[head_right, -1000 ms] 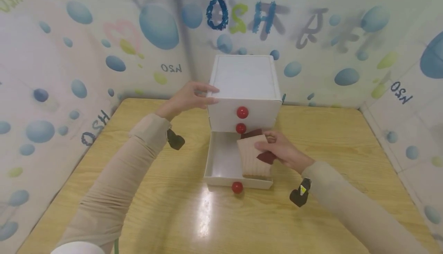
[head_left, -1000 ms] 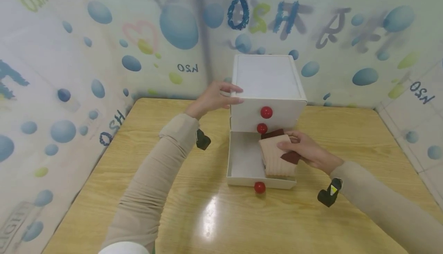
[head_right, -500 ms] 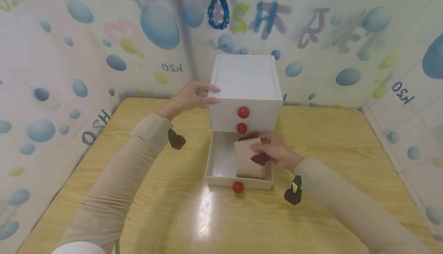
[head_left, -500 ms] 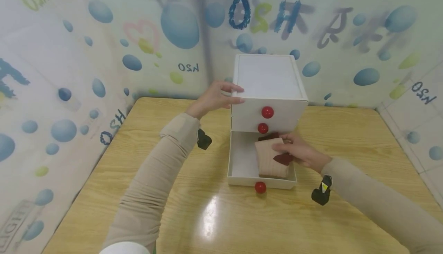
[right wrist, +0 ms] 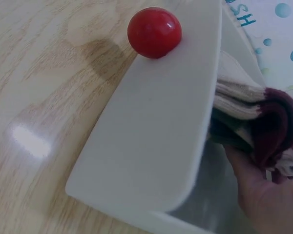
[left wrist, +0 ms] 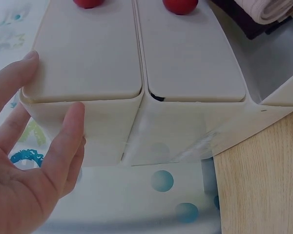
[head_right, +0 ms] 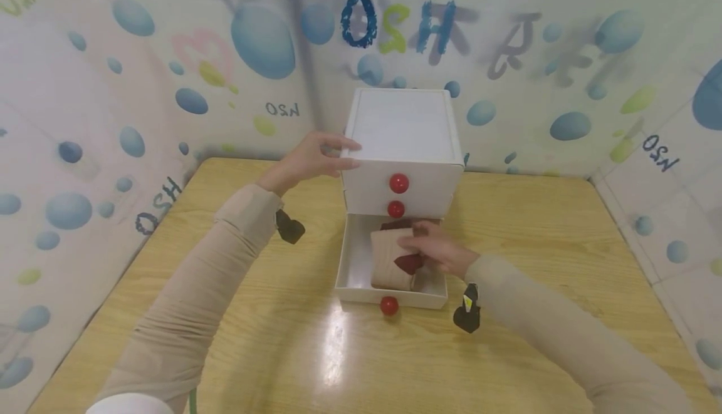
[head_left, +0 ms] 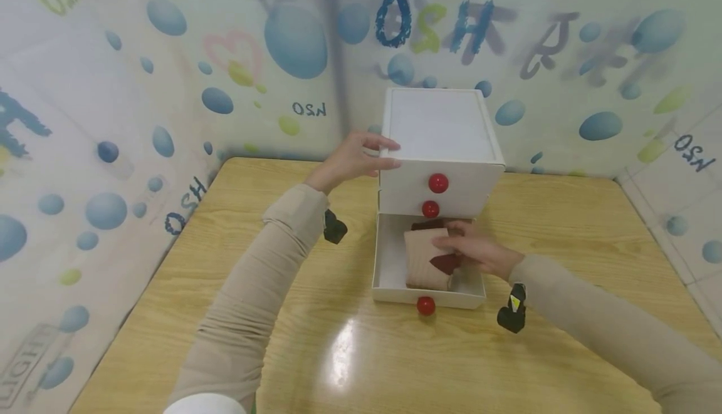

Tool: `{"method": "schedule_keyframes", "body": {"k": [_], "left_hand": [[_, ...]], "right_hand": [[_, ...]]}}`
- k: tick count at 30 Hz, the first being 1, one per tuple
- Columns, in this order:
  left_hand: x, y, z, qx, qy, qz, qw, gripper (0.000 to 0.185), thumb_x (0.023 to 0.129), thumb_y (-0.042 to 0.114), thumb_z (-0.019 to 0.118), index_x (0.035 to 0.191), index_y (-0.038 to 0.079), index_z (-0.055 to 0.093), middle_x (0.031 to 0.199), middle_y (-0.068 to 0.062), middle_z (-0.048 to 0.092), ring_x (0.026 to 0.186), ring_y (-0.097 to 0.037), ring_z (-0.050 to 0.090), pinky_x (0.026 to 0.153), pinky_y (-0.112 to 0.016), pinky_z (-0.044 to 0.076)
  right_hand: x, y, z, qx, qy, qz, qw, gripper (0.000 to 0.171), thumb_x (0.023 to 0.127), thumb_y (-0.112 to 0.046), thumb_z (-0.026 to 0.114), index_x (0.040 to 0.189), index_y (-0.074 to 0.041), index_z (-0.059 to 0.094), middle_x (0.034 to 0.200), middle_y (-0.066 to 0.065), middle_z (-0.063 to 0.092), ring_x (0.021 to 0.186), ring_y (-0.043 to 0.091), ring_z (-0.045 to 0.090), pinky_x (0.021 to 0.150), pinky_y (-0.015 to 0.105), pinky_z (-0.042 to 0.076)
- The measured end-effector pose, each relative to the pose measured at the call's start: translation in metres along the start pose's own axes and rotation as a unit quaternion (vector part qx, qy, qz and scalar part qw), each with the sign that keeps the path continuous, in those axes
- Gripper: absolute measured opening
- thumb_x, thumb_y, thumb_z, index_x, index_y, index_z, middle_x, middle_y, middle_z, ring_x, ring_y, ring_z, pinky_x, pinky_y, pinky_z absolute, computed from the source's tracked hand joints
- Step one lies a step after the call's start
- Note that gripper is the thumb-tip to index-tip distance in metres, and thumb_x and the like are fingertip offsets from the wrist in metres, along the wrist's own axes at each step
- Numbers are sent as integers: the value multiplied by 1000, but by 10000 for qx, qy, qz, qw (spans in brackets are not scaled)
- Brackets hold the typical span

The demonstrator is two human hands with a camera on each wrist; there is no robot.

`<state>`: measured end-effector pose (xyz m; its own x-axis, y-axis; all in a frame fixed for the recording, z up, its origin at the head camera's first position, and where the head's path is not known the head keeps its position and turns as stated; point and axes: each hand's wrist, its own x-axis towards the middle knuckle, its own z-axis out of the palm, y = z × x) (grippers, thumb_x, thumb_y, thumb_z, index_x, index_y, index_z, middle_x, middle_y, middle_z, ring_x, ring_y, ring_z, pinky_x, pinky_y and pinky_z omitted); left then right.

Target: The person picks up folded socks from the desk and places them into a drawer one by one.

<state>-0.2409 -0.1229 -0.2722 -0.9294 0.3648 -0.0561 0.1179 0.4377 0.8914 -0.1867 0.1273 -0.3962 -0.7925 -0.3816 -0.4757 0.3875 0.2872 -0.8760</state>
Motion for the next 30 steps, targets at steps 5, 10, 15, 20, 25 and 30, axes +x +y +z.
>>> {"method": "schedule_keyframes", "body": {"k": [5,10,15,20,25,30], "left_hand": [[0,0,0,3,-12,-2,10000,37,76,22,70,110,13,61,114,0,50,101,-19,47,77,-36,51],[1,-1,0,22,-19,4,10000,37,76,23,70,111,13,61,114,0,49,101,-19,47,78,-38,50],[0,0,0,11,-8,-47,10000,37,76,23,70,111,14,61,114,1,49,101,-19,47,78,-37,50],[0,0,0,42,11,-92,9999,37,77,25,70,111,15,61,114,1,49,102,-18,46,77,-34,50],[0,1,0,56,31,-89,9999,37,76,25,70,111,15,61,114,1,48,102,-17,45,78,-36,50],[-1,1,0,69,29,-98,9999,37,77,25,70,111,15,61,113,1,48,102,-17,45,77,-34,51]], "right_hand": [[5,3,4,238,-1,111,9997,72,87,-17,55,137,7,10,127,26,33,114,33,37,98,45,32],[9,3,5,427,49,259,9987,74,88,-16,55,138,7,6,132,28,27,121,37,30,100,46,28],[10,0,8,441,129,285,9985,71,88,-13,53,138,6,6,132,27,28,121,37,31,100,46,29],[11,-2,11,513,258,207,9981,67,88,-8,51,138,7,9,133,27,27,121,35,29,102,44,27],[12,-3,12,460,362,190,9981,63,88,-6,50,137,7,12,133,25,27,120,33,29,102,43,26],[11,-3,10,608,285,166,9976,60,89,-4,48,137,6,14,135,25,25,120,33,29,102,44,25]]}}
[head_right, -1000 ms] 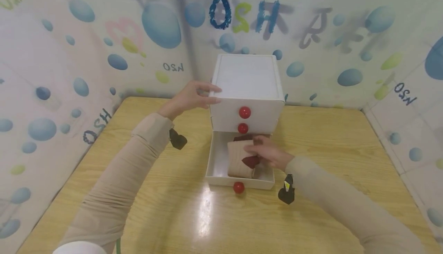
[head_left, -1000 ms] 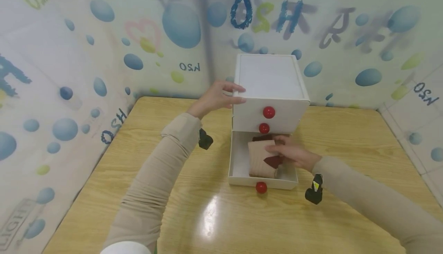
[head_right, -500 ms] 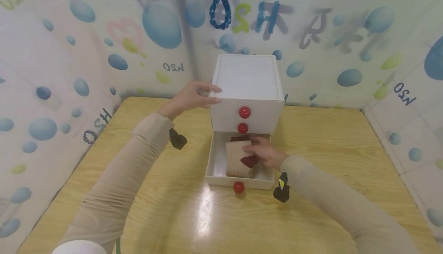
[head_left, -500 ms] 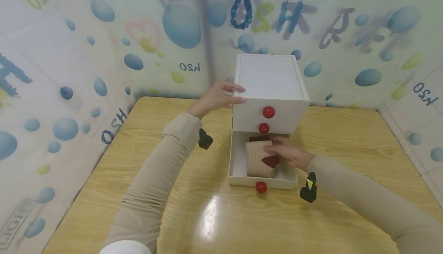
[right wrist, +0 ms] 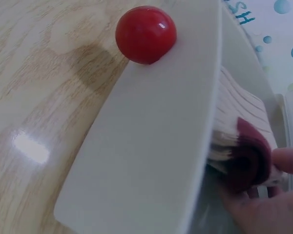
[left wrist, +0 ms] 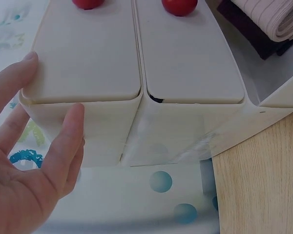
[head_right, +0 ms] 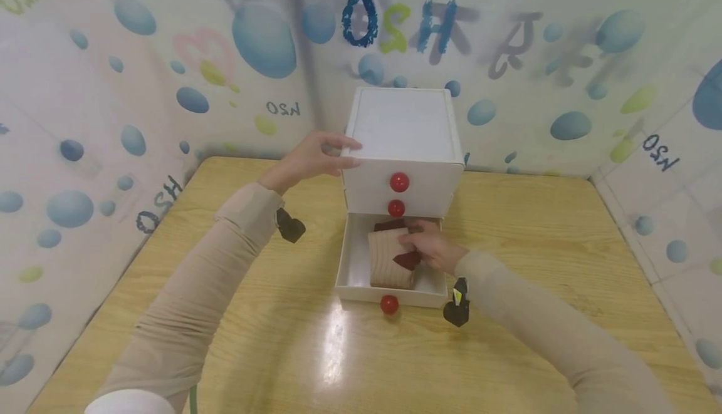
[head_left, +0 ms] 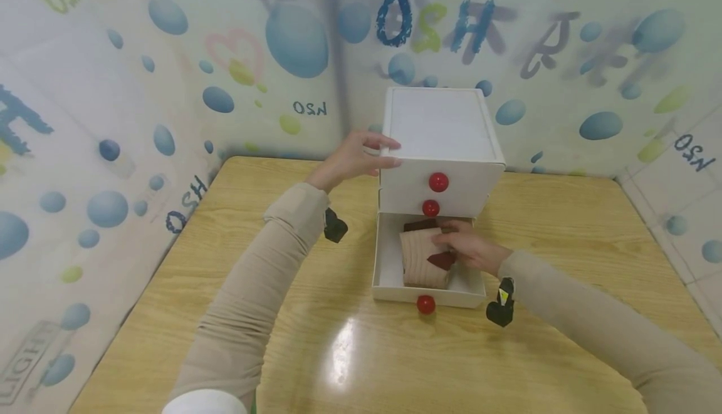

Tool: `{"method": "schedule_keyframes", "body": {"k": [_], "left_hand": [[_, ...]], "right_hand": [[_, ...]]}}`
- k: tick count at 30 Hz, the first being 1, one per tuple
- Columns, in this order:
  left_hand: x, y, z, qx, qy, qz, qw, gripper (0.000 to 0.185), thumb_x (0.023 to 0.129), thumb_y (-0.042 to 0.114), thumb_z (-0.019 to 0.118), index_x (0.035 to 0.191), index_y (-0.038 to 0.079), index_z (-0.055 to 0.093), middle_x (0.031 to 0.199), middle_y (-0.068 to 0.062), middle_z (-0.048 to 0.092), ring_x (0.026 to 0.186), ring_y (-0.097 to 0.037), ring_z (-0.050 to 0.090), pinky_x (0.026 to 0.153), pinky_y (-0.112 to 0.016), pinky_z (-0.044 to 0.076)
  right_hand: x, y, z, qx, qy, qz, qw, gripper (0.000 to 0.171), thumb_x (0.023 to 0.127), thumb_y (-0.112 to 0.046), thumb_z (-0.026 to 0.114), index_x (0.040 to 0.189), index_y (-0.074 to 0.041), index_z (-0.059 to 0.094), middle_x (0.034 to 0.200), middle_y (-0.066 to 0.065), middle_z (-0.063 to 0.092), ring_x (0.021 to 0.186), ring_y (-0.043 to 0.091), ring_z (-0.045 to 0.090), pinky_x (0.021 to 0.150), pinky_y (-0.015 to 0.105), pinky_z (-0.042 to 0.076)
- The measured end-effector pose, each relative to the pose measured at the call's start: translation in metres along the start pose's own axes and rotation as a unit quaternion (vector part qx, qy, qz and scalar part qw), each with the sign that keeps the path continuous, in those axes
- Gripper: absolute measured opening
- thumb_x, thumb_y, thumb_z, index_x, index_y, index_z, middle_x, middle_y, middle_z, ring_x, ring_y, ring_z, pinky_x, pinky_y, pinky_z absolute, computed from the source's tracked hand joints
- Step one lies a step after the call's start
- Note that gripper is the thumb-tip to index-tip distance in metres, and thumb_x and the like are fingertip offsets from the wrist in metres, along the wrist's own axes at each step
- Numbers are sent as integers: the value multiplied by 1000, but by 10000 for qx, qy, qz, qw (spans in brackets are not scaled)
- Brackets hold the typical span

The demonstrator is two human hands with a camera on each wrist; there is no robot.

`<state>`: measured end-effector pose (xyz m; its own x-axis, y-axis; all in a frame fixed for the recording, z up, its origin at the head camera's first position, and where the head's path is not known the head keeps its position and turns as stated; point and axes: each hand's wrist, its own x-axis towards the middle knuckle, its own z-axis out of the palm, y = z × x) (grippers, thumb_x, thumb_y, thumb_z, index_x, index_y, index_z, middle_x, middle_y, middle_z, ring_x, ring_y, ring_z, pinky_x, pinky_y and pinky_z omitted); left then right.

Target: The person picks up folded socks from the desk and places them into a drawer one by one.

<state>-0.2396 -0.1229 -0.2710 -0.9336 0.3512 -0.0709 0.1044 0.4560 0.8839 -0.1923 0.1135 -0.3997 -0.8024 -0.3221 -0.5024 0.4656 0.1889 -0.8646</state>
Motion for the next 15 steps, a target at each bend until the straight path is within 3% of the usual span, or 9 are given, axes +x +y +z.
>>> {"method": "schedule_keyframes", "body": {"k": [8,13,15], "left_hand": [[1,0,0,31,11,10,10000,36,77,24,70,111,15,61,114,0,49,103,-20,45,74,-31,51],[2,-1,1,9,8,19,10000,36,77,23,70,110,14,61,115,0,48,103,-19,45,74,-31,51],[2,-1,1,-17,-6,25,10000,36,77,23,70,110,15,61,114,1,48,103,-18,45,76,-32,51]], "right_hand": [[-7,-4,-7,421,-278,-271,9984,52,89,1,40,135,9,16,140,24,17,127,34,20,105,43,19],[-14,-4,-10,355,-178,-331,9987,52,91,-1,39,136,9,15,139,25,17,126,34,22,105,43,21],[-18,-3,-10,80,-90,-439,9990,52,92,-3,39,136,7,15,138,25,20,123,35,26,103,44,25]]}}
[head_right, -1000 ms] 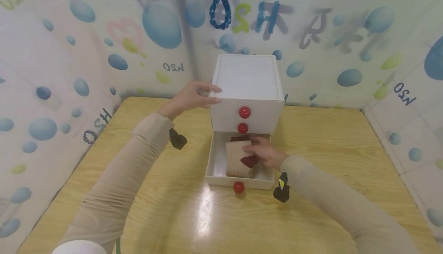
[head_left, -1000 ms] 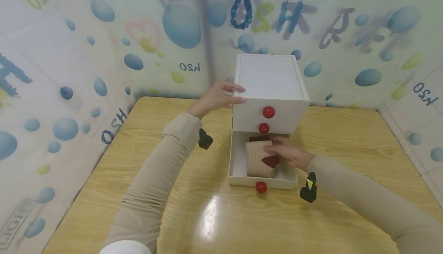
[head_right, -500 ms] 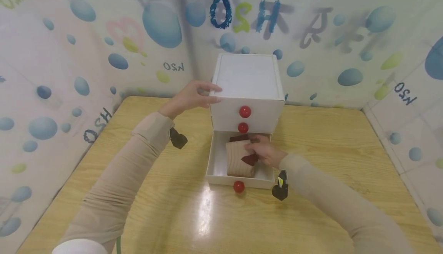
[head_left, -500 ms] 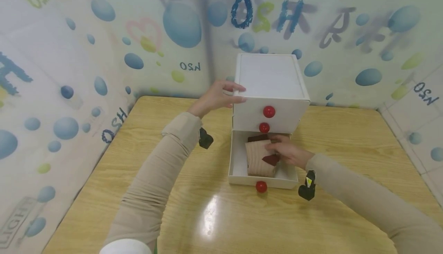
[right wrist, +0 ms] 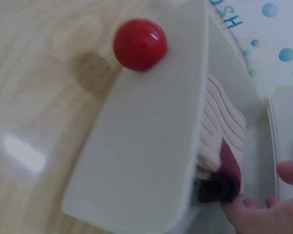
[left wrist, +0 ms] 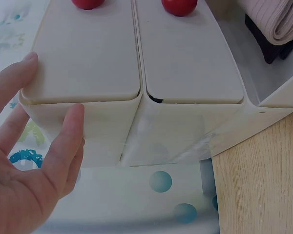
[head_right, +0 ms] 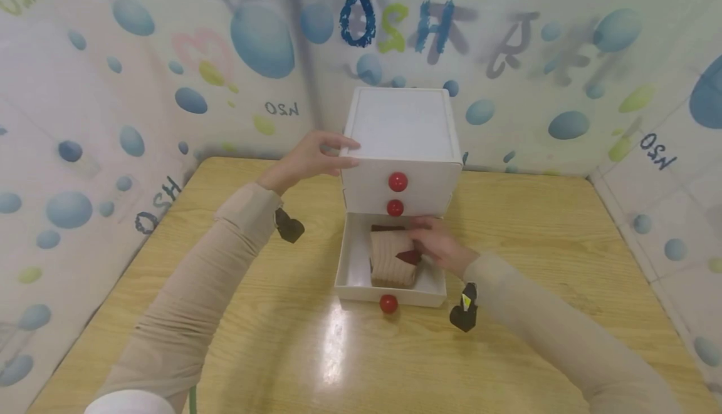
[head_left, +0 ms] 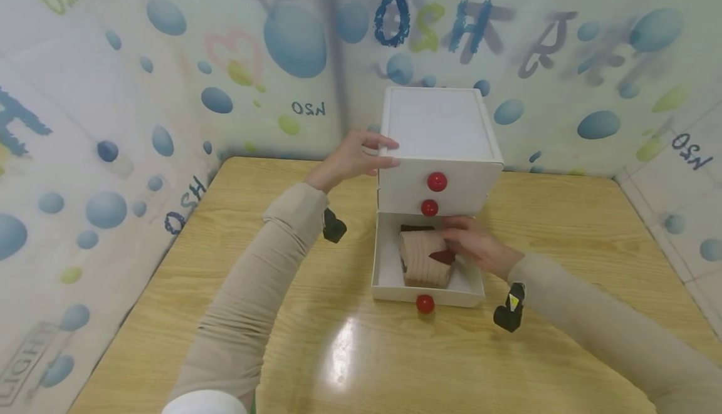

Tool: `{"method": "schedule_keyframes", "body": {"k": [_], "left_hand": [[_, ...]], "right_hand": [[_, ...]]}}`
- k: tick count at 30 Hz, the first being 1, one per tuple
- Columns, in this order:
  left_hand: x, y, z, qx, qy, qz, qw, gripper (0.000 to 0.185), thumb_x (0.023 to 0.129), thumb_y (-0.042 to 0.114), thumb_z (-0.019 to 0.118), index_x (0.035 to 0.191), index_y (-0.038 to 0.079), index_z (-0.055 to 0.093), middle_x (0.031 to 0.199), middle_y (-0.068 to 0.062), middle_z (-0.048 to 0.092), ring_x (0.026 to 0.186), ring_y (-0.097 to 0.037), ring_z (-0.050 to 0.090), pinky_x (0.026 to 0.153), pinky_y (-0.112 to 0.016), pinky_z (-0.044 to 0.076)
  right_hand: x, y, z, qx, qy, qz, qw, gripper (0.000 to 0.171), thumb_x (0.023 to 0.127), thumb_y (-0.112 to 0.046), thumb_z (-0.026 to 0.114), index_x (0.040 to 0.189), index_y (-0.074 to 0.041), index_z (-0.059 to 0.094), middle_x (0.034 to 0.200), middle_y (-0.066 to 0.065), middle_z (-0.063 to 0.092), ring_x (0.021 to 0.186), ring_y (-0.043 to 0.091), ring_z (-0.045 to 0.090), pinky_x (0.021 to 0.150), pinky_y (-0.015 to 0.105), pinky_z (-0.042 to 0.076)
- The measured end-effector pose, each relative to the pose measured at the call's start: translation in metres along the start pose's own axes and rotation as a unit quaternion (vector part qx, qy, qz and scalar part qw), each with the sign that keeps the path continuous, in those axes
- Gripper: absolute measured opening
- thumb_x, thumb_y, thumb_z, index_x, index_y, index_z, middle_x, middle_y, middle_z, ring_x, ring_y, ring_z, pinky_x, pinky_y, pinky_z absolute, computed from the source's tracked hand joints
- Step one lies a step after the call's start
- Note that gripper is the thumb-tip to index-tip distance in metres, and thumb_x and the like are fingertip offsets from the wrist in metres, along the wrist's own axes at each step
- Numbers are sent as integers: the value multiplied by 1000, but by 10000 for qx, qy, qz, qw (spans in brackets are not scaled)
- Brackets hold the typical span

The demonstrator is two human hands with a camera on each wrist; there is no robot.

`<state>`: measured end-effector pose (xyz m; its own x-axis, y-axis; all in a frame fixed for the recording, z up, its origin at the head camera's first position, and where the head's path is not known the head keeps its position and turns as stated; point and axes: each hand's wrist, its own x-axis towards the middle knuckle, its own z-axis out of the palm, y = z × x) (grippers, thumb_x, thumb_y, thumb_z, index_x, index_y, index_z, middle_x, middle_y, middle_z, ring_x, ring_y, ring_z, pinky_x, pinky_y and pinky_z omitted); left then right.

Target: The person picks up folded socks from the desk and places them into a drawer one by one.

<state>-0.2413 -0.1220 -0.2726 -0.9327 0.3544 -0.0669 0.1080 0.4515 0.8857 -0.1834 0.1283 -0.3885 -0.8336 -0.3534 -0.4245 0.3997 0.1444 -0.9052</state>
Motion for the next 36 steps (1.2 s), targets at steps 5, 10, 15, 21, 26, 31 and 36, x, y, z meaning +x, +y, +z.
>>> {"method": "schedule_keyframes", "body": {"k": [5,10,15,21,26,31,36], "left_hand": [[0,-1,0,-81,-14,-4,10000,35,76,23,70,110,15,62,112,0,49,101,-19,45,77,-34,51],[0,-2,1,-61,-18,-64,10000,36,76,24,71,110,16,62,112,1,48,101,-18,45,75,-32,51],[-1,-3,1,-29,-2,-65,10000,36,76,25,70,110,16,61,115,1,47,103,-17,45,75,-31,51],[0,-3,0,62,4,-10,10000,36,77,25,70,111,16,61,114,1,48,103,-18,45,75,-30,51],[0,-2,0,59,-22,-7,10000,36,77,24,69,111,16,61,112,2,49,101,-18,47,74,-29,51],[-2,-1,0,17,-28,-2,10000,36,77,24,69,111,15,61,114,1,49,102,-18,46,74,-30,51],[-1,-2,0,13,1,70,10000,36,77,24,69,111,15,60,115,2,49,103,-17,47,75,-31,51]], "right_hand": [[-9,6,4,-701,183,-576,9957,51,91,-4,41,135,9,18,135,28,27,120,38,33,98,44,33],[-21,7,11,-993,373,-974,9896,49,91,-4,43,133,11,23,133,30,30,122,38,32,99,44,31],[-34,7,15,-910,503,-1280,9863,45,91,-7,46,130,11,28,130,30,35,120,36,35,98,40,33],[-47,15,14,-285,607,-1414,9877,44,91,-11,48,127,8,32,122,18,44,112,22,46,89,22,41],[-60,20,13,352,609,-1437,9871,45,90,-11,51,123,11,31,106,-1,53,101,12,53,87,25,44],[-74,25,15,444,677,-1185,9897,45,90,-19,53,119,11,35,106,2,55,100,11,55,86,23,45],[-84,38,17,335,599,-1206,9903,30,89,-15,54,110,6,46,104,7,58,96,14,57,82,25,48]]}}
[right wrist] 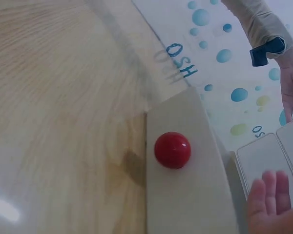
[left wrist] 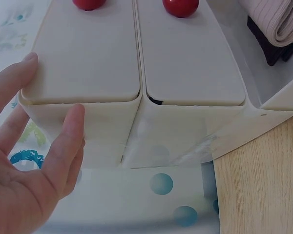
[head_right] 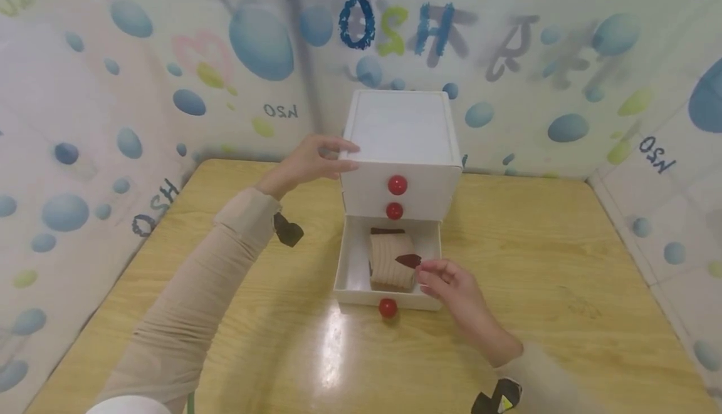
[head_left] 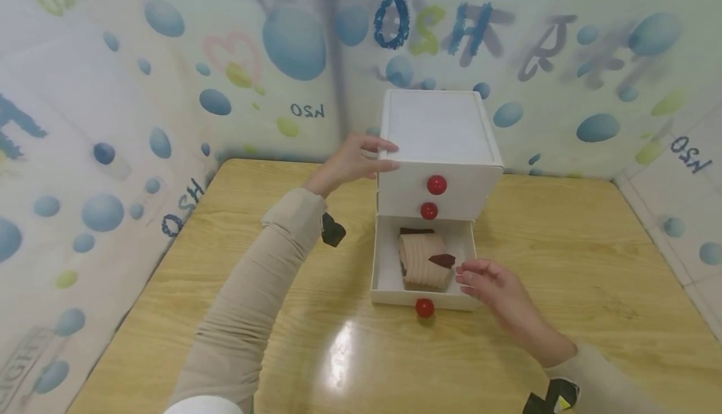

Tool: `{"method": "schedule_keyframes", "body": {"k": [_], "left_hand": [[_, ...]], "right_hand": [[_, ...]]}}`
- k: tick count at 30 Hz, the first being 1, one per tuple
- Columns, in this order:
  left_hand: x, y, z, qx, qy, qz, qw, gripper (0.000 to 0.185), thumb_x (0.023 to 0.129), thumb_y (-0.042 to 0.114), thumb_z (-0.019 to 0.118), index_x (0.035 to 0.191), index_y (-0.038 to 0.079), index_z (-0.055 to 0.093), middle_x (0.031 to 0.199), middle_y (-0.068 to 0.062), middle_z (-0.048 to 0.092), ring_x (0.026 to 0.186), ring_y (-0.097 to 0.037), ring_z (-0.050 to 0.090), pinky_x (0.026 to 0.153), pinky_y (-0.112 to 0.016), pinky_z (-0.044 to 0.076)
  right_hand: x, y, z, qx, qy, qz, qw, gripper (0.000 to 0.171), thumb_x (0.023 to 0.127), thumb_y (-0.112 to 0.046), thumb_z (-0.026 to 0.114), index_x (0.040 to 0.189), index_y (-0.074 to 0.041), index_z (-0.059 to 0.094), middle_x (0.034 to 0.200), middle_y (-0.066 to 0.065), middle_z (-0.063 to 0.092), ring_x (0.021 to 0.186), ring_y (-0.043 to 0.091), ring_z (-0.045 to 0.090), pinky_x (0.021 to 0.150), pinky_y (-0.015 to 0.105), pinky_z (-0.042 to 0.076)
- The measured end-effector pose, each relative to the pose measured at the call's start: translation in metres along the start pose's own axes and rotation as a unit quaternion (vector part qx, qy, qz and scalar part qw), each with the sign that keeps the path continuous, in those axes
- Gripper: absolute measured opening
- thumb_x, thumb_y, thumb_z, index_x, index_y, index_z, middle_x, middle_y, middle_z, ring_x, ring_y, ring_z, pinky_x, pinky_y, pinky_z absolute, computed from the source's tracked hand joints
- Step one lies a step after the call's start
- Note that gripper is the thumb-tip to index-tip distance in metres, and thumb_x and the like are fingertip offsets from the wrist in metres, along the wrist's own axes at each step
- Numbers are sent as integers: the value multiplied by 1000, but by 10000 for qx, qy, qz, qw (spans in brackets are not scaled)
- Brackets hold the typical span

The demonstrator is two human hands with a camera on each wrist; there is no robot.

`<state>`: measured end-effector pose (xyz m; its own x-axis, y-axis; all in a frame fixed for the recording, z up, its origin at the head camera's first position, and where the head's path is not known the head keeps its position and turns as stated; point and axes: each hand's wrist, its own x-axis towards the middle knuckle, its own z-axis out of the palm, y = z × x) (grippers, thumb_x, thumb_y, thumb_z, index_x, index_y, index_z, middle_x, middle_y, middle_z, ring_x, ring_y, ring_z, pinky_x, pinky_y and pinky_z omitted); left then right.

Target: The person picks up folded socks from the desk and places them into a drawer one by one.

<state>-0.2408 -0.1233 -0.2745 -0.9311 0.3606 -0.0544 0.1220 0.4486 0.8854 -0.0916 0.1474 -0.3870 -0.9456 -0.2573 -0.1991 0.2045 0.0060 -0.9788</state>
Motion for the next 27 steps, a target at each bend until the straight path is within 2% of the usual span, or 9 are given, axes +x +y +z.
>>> {"method": "schedule_keyframes", "body": {"k": [5,10,20,27], "left_hand": [[1,-2,-1,16,-16,24,10000,37,77,25,69,111,15,60,116,1,48,103,-18,47,74,-31,51],[2,-2,-1,64,-20,36,10000,37,77,25,69,112,16,60,116,1,48,103,-17,46,72,-28,51],[0,-2,0,49,-16,83,10000,37,78,26,69,112,14,60,117,0,48,105,-19,46,74,-30,51],[-3,2,0,36,-15,29,10000,37,78,26,68,113,14,60,117,-1,48,104,-19,46,75,-30,50]], "right_hand": [[-14,19,1,-177,-358,-85,9992,18,88,-12,54,100,2,54,98,5,62,89,13,60,79,30,50],[-25,39,2,-223,-758,-221,9966,24,88,-6,52,104,12,50,96,5,62,88,14,59,78,30,50],[-28,67,14,-374,-600,-4,9975,41,85,-5,57,114,19,41,106,31,53,89,13,60,79,24,49],[-20,76,19,-113,-472,232,9986,49,83,-7,60,120,17,39,112,30,51,94,16,59,82,24,47]]}}
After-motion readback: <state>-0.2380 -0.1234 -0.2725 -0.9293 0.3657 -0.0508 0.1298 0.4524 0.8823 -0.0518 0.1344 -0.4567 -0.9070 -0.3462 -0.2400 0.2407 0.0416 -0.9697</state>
